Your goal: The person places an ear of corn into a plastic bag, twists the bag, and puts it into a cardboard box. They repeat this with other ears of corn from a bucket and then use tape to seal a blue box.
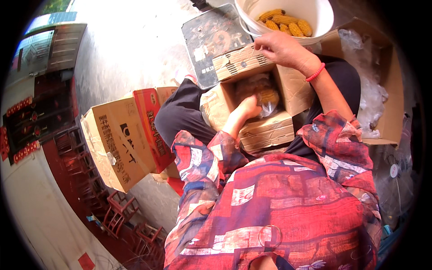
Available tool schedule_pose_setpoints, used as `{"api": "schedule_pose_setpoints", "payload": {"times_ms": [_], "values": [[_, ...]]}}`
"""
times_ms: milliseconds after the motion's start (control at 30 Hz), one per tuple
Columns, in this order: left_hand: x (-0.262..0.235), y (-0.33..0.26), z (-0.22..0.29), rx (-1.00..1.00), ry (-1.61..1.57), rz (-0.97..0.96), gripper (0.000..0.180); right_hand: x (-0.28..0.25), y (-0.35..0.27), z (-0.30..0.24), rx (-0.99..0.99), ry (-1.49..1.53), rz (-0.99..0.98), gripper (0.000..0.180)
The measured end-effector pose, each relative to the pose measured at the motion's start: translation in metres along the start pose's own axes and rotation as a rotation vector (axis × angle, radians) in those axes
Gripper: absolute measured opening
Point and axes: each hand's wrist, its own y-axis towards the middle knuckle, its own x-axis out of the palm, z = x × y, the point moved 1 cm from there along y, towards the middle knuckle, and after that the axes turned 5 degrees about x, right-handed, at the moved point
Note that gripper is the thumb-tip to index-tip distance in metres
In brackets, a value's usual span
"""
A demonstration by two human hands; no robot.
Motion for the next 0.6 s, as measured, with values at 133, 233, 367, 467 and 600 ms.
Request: {"api": "schedule_pose_setpoints", "payload": {"times_ms": [133, 233, 367, 467, 600], "values": [[0.002, 0.001, -0.003, -0.014, 0.065, 0.018, 0.051, 0.011, 0.004, 0.002, -0.017, -0.012, -0.041, 0.008], [-0.01, -0.004, 0.01, -0.02, 0.115, 0.144, 0.045, 0.018, 0.002, -0.002, -0.009, 0.011, -0.087, 0.006], [-0.03, -0.016, 0.023, -0.055, 0.103, 0.297, 0.051, 0.024, -0.003, -0.007, -0.017, -0.098, -0.149, 0.011], [-0.034, -0.021, 0.014, -0.039, -0.032, 0.363, 0.044, 0.025, -0.005, -0.013, -0.003, -0.126, -0.221, 0.013], [-0.039, -0.026, 0.009, 0.035, -0.245, 0.394, 0.025, 0.032, -0.005, -0.013, -0.021, -0.165, -0.284, 0.013]]}}
